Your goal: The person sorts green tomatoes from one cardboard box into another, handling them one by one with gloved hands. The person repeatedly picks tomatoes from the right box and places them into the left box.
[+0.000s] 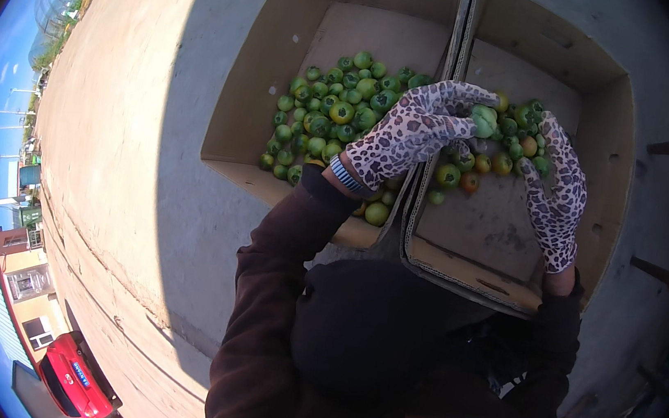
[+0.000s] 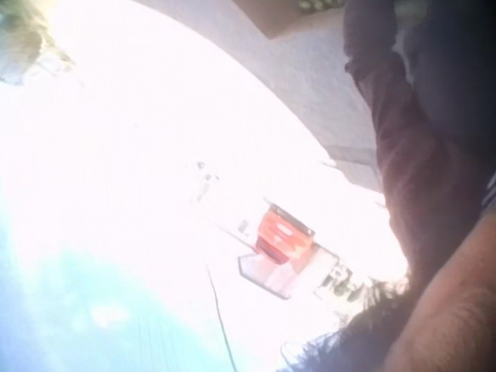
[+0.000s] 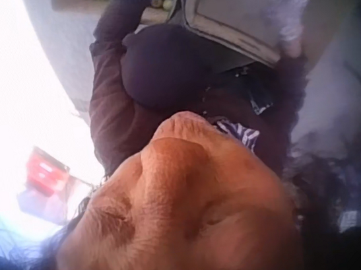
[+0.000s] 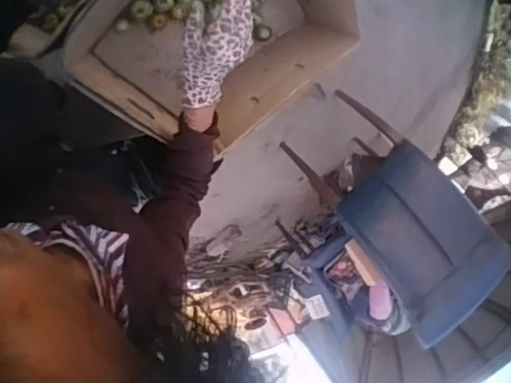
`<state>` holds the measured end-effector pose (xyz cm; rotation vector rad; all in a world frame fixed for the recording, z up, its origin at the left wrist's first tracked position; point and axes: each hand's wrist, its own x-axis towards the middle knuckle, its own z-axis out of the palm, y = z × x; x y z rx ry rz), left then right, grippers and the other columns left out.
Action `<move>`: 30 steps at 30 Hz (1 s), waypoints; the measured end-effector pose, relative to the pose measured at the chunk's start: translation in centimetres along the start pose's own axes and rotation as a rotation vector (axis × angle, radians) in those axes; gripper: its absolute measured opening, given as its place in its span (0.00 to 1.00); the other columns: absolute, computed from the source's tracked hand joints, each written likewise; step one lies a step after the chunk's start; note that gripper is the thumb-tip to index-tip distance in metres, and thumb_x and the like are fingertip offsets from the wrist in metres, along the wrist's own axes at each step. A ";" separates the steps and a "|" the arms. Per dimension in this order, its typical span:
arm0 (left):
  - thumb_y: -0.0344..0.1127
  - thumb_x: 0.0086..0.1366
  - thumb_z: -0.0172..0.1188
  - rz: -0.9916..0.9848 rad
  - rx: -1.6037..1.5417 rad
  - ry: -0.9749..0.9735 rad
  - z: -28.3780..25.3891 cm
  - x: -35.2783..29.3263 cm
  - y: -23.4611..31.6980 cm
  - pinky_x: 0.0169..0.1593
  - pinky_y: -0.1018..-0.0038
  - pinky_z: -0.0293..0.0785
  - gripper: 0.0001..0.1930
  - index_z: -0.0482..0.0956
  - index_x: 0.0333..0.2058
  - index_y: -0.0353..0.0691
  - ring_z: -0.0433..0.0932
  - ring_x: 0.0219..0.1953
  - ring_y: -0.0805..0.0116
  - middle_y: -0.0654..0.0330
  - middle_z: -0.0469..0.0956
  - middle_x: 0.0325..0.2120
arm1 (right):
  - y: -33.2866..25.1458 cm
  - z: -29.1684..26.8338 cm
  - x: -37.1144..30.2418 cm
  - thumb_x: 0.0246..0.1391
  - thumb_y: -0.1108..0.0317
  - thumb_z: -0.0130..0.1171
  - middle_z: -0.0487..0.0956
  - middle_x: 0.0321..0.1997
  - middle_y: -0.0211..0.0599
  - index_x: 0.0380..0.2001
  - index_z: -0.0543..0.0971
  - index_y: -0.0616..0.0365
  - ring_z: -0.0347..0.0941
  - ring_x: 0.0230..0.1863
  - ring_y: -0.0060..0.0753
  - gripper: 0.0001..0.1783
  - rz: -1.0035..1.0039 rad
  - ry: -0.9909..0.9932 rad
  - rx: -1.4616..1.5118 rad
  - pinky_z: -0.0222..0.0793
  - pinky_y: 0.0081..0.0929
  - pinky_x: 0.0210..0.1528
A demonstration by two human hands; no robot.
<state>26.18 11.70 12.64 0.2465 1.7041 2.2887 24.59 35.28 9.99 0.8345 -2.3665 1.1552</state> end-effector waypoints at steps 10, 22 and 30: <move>0.33 0.56 0.60 -0.373 1.050 0.960 -26.6 -8.9 -3.5 0.45 0.69 0.76 0.15 0.76 0.42 0.34 0.79 0.39 0.60 0.50 0.79 0.37 | 5.3 -0.5 -1.8 0.51 0.73 0.57 0.76 0.49 0.37 0.47 0.76 0.56 0.72 0.52 0.34 0.18 0.109 -0.075 -0.173 0.66 0.29 0.56; 0.42 0.49 0.65 -0.889 1.536 0.814 -30.4 -9.2 -9.5 0.49 0.64 0.72 0.20 0.79 0.38 0.36 0.76 0.45 0.54 0.49 0.78 0.39 | 6.9 -0.3 -3.1 0.51 0.69 0.57 0.77 0.46 0.38 0.45 0.77 0.52 0.73 0.49 0.37 0.16 0.180 -0.218 -0.214 0.67 0.31 0.54; 0.49 0.50 0.65 -0.908 1.586 0.873 -27.1 -8.5 -8.7 0.50 0.63 0.71 0.26 0.78 0.41 0.34 0.75 0.46 0.53 0.47 0.77 0.41 | 8.0 -0.3 -3.6 0.54 0.65 0.55 0.77 0.47 0.37 0.47 0.77 0.52 0.73 0.50 0.37 0.16 0.384 -0.259 -0.257 0.68 0.29 0.53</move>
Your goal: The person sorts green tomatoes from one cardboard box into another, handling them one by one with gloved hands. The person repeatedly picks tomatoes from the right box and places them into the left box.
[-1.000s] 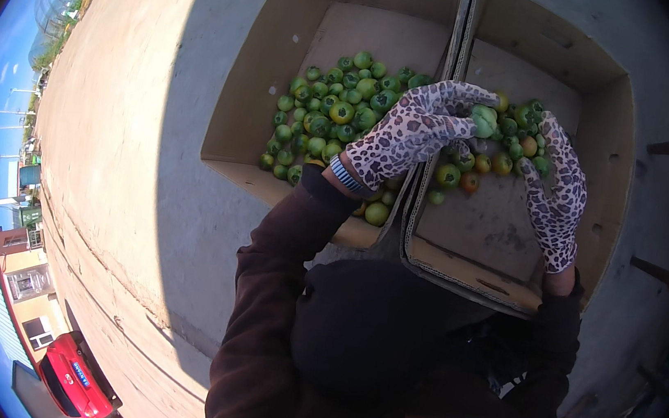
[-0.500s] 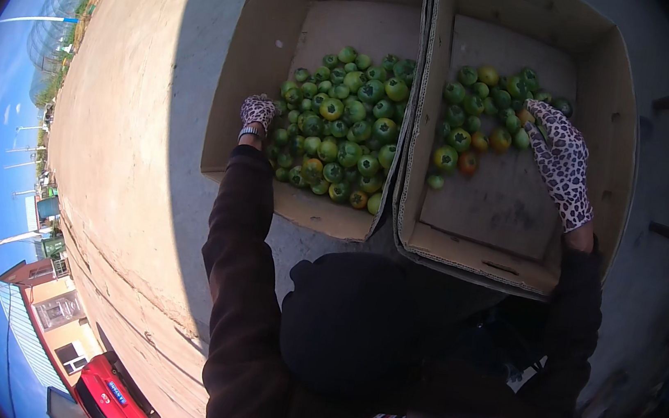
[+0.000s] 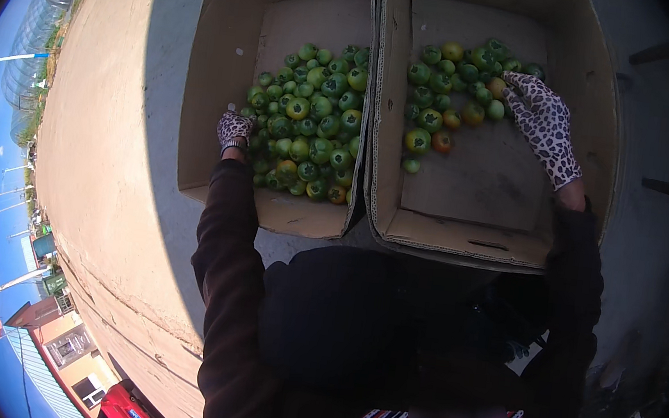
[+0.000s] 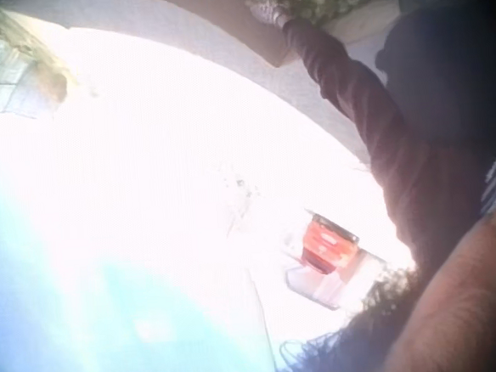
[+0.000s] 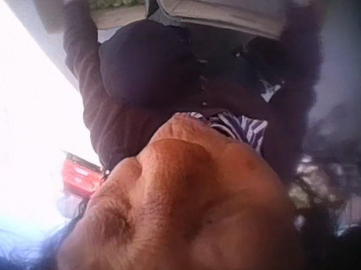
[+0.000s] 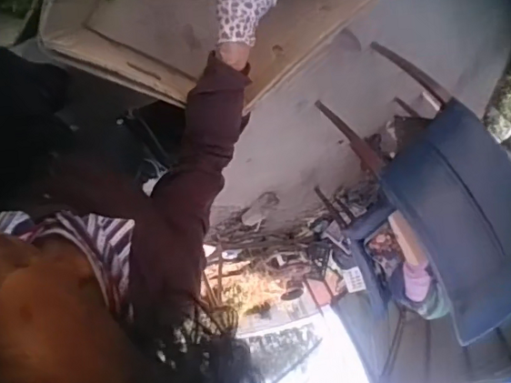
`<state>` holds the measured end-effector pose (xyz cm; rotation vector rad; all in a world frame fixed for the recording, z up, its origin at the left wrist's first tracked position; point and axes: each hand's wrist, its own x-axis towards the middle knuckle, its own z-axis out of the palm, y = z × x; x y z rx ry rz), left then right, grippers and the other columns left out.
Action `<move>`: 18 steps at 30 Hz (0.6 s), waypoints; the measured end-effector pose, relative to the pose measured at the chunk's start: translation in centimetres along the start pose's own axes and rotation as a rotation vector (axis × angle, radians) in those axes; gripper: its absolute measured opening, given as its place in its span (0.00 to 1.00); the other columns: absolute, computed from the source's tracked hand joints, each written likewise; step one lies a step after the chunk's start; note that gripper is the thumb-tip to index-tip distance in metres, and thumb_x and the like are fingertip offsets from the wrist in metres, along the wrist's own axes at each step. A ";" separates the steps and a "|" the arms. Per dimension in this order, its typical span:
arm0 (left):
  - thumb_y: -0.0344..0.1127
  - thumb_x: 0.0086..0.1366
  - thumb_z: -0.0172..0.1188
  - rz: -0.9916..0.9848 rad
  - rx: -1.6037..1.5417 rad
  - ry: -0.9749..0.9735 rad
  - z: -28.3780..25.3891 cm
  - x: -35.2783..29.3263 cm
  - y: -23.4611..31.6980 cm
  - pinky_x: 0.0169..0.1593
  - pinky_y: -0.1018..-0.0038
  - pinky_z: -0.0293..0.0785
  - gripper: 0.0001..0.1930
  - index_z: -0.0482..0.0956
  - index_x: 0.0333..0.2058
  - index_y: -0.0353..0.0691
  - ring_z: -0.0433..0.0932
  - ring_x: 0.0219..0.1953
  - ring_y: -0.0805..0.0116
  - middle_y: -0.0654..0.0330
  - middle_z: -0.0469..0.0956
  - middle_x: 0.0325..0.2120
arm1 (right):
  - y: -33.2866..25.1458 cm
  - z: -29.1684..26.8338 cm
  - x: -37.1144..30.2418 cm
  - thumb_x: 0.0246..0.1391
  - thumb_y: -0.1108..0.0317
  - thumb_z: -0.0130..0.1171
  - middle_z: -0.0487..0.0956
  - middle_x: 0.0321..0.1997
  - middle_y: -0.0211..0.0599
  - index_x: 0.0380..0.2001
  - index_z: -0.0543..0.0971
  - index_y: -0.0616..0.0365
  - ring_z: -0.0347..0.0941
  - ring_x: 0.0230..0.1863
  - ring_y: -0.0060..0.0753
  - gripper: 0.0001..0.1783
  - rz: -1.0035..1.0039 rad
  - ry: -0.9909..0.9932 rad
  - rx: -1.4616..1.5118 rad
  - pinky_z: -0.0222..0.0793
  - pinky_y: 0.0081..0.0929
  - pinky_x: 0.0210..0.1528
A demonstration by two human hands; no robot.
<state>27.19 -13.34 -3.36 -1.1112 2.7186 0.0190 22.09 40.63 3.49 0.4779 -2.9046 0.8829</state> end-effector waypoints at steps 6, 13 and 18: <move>0.44 0.55 0.62 0.240 -0.397 0.450 -4.8 -2.5 5.0 0.49 0.65 0.71 0.24 0.74 0.46 0.32 0.76 0.44 0.56 0.46 0.77 0.40 | 6.2 1.8 0.6 0.53 0.66 0.55 0.74 0.51 0.39 0.50 0.74 0.52 0.70 0.53 0.40 0.19 0.158 -0.018 -0.164 0.65 0.32 0.55; 0.26 0.58 0.57 0.664 -1.309 0.409 -9.1 -14.7 16.3 0.49 0.70 0.72 0.18 0.72 0.48 0.34 0.76 0.44 0.63 0.51 0.75 0.44 | 6.5 4.5 0.8 0.47 0.59 0.60 0.76 0.45 0.43 0.43 0.75 0.56 0.72 0.48 0.44 0.20 0.345 -0.316 -0.423 0.67 0.39 0.50; 0.23 0.59 0.56 0.937 -1.281 0.055 -8.1 -22.6 18.9 0.50 0.74 0.72 0.19 0.71 0.50 0.32 0.75 0.46 0.70 0.56 0.75 0.45 | 7.5 6.3 -0.2 0.46 0.54 0.61 0.77 0.43 0.46 0.41 0.76 0.56 0.72 0.47 0.46 0.22 0.471 -0.318 -0.385 0.68 0.39 0.49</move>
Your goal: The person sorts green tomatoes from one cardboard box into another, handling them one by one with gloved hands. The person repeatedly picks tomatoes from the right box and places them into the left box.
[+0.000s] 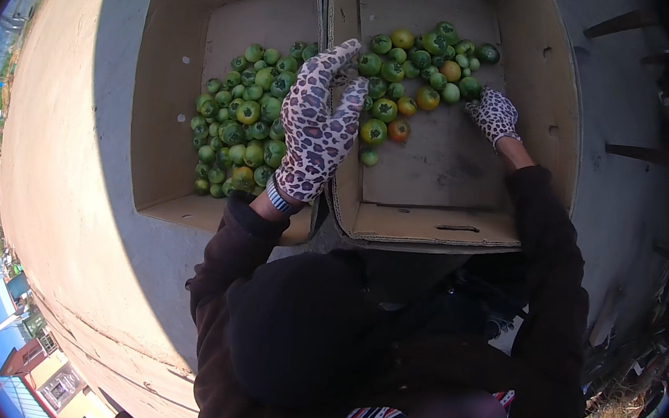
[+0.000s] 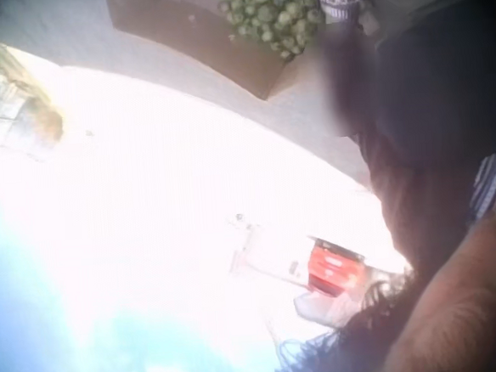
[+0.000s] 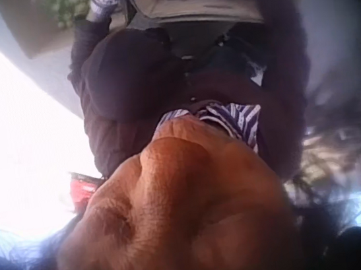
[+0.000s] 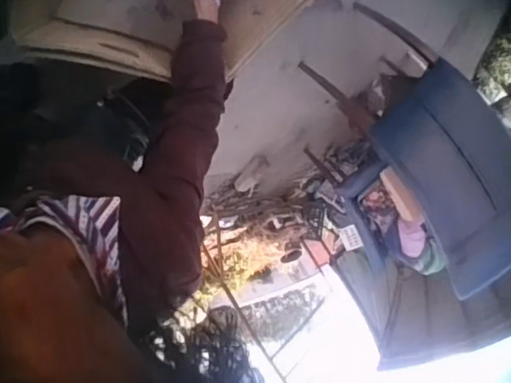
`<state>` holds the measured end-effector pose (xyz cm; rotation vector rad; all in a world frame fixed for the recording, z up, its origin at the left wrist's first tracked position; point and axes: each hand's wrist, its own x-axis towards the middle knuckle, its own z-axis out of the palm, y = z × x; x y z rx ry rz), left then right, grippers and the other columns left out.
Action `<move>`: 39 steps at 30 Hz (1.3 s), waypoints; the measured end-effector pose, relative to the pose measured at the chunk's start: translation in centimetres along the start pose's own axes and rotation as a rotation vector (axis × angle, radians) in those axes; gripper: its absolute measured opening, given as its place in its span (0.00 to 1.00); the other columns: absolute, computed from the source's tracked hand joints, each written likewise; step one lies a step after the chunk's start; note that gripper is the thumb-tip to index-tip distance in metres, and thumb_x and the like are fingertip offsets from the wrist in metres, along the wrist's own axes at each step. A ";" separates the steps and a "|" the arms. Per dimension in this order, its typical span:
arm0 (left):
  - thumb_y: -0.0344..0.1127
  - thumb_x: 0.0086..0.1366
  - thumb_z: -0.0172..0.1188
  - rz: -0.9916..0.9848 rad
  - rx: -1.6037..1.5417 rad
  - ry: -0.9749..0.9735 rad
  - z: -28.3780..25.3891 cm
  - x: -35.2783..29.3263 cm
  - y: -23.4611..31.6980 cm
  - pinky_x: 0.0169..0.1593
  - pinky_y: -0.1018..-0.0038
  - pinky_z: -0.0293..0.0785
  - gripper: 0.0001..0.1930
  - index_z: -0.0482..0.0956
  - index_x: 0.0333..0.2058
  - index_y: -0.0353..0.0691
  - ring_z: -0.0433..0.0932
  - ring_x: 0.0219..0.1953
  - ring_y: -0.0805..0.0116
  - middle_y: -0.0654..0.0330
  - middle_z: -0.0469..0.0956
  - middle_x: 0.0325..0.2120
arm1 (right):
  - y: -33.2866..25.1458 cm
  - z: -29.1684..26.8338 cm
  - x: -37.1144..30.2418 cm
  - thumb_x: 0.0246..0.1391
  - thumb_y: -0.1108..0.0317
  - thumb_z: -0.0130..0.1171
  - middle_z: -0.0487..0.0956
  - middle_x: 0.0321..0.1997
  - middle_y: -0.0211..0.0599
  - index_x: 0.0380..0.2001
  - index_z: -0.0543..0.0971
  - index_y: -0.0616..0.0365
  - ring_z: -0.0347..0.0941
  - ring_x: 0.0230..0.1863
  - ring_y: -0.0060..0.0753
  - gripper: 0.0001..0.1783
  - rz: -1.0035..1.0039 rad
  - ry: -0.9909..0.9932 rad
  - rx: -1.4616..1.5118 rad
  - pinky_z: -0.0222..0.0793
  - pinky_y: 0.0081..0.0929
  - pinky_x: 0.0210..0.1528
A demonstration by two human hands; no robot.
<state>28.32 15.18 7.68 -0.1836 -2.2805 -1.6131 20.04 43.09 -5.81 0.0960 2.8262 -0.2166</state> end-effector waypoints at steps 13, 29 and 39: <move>0.31 0.60 0.59 -0.091 0.078 -0.337 -0.4 -0.1 0.7 0.47 0.74 0.75 0.23 0.68 0.54 0.39 0.76 0.46 0.70 0.54 0.76 0.45 | -8.5 -9.2 -8.3 0.43 0.68 0.65 0.79 0.39 0.39 0.42 0.78 0.54 0.76 0.40 0.38 0.19 -0.685 0.349 0.560 0.71 0.31 0.45; 0.23 0.59 0.56 -0.096 -0.230 0.064 -7.4 4.0 0.5 0.40 0.78 0.76 0.14 0.75 0.45 0.34 0.78 0.36 0.72 0.58 0.79 0.38 | -10.2 -9.5 -10.0 0.46 0.75 0.61 0.78 0.45 0.37 0.48 0.75 0.57 0.76 0.44 0.33 0.22 -0.924 0.536 0.589 0.72 0.28 0.46; 0.21 0.54 0.58 -0.558 0.490 0.170 -20.3 5.5 -15.6 0.40 0.75 0.77 0.16 0.77 0.44 0.36 0.79 0.37 0.69 0.55 0.80 0.36 | -8.1 -8.2 -7.6 0.50 0.73 0.58 0.77 0.47 0.38 0.48 0.75 0.54 0.74 0.49 0.35 0.20 -0.748 0.389 0.499 0.68 0.29 0.53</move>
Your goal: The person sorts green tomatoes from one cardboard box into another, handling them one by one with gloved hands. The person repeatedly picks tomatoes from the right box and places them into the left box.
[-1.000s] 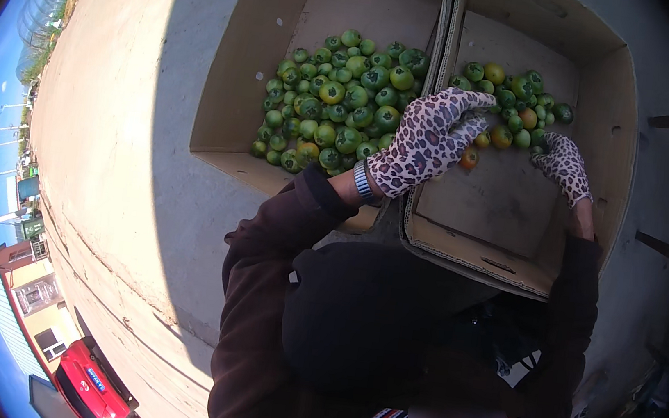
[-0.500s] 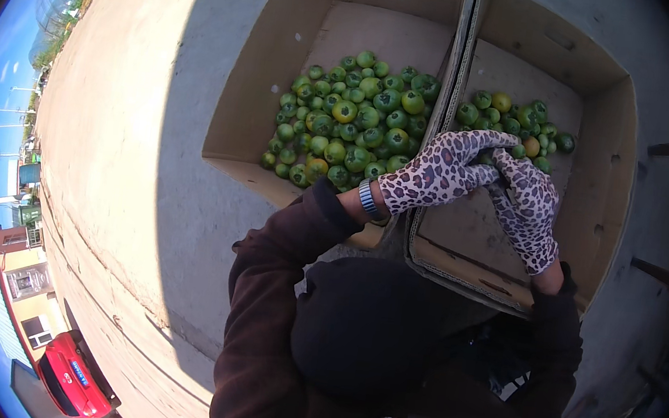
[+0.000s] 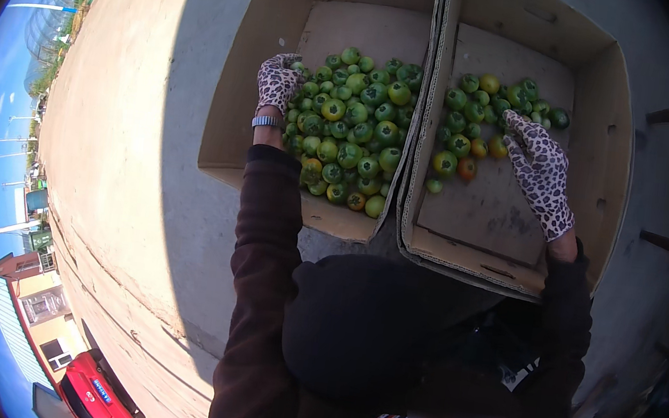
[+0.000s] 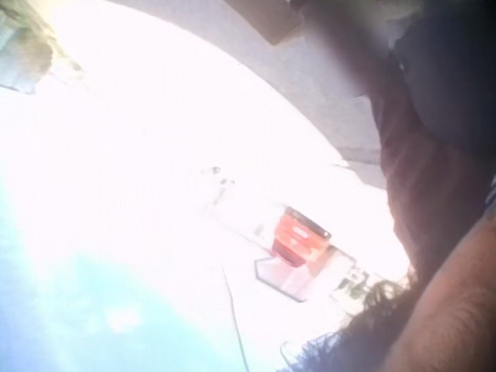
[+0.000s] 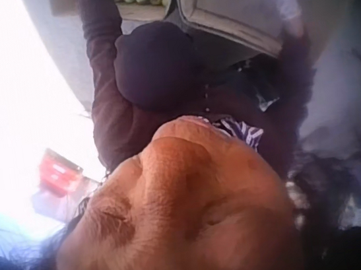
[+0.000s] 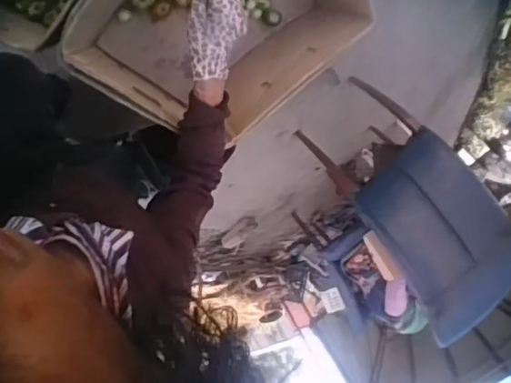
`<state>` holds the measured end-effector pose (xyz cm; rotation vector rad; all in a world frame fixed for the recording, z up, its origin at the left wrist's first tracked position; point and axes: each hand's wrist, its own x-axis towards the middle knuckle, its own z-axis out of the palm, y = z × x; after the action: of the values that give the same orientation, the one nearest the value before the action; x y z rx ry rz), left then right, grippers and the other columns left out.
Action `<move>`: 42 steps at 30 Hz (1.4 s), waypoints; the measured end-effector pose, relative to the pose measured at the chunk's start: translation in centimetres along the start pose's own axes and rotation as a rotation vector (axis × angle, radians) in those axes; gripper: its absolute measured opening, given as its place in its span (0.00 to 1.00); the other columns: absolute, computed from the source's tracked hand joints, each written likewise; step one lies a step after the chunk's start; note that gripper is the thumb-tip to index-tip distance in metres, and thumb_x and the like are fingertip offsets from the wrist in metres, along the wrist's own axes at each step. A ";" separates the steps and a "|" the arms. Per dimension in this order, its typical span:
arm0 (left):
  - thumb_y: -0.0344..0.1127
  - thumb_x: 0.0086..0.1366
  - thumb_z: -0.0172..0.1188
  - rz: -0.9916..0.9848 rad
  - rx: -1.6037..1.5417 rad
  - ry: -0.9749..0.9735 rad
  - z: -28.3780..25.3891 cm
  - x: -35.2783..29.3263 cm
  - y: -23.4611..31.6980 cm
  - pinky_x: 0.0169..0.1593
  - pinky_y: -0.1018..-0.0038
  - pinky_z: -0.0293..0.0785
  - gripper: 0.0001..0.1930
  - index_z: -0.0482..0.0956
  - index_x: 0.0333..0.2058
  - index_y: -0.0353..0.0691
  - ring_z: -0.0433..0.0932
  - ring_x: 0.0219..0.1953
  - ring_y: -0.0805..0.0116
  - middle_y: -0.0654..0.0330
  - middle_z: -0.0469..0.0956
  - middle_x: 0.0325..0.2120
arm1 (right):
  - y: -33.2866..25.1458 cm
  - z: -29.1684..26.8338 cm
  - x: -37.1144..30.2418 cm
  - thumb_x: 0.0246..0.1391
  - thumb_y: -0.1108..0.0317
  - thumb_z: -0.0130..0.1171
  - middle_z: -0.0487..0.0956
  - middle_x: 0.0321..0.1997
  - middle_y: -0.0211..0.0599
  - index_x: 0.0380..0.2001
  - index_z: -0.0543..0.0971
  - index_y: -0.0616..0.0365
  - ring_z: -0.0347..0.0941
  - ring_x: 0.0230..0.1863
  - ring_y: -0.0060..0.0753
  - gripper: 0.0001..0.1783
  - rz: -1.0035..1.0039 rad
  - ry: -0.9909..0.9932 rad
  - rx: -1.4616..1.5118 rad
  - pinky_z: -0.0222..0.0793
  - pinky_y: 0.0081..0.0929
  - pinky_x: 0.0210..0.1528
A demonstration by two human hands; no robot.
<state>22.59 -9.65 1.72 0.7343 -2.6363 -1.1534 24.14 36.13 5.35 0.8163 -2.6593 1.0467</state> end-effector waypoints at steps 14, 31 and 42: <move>0.34 0.51 0.62 0.189 0.773 -0.014 5.7 -1.6 -1.5 0.48 0.62 0.71 0.16 0.78 0.42 0.48 0.76 0.43 0.55 0.54 0.79 0.37 | 1.2 0.1 -0.4 0.52 0.72 0.56 0.77 0.47 0.38 0.49 0.75 0.50 0.73 0.51 0.38 0.18 0.090 -0.141 -0.109 0.67 0.33 0.57; 0.29 0.59 0.53 0.451 0.312 0.177 5.6 -1.2 5.6 0.52 0.65 0.69 0.18 0.73 0.50 0.41 0.74 0.48 0.57 0.51 0.75 0.45 | 9.8 0.5 -1.4 0.54 0.66 0.54 0.75 0.51 0.40 0.50 0.74 0.51 0.70 0.53 0.41 0.18 0.380 -0.062 -0.313 0.65 0.35 0.55; 0.24 0.61 0.53 0.668 -0.311 -0.239 6.4 -14.8 16.3 0.52 0.73 0.70 0.15 0.75 0.47 0.36 0.75 0.47 0.68 0.56 0.77 0.44 | 13.6 3.8 -3.0 0.47 0.67 0.59 0.67 0.59 0.45 0.55 0.68 0.53 0.62 0.60 0.45 0.28 0.374 -0.373 -0.625 0.59 0.37 0.60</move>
<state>27.13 11.32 9.70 -0.3408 -2.4575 -1.4253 19.36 43.05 -6.37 0.4164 -3.2442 0.0554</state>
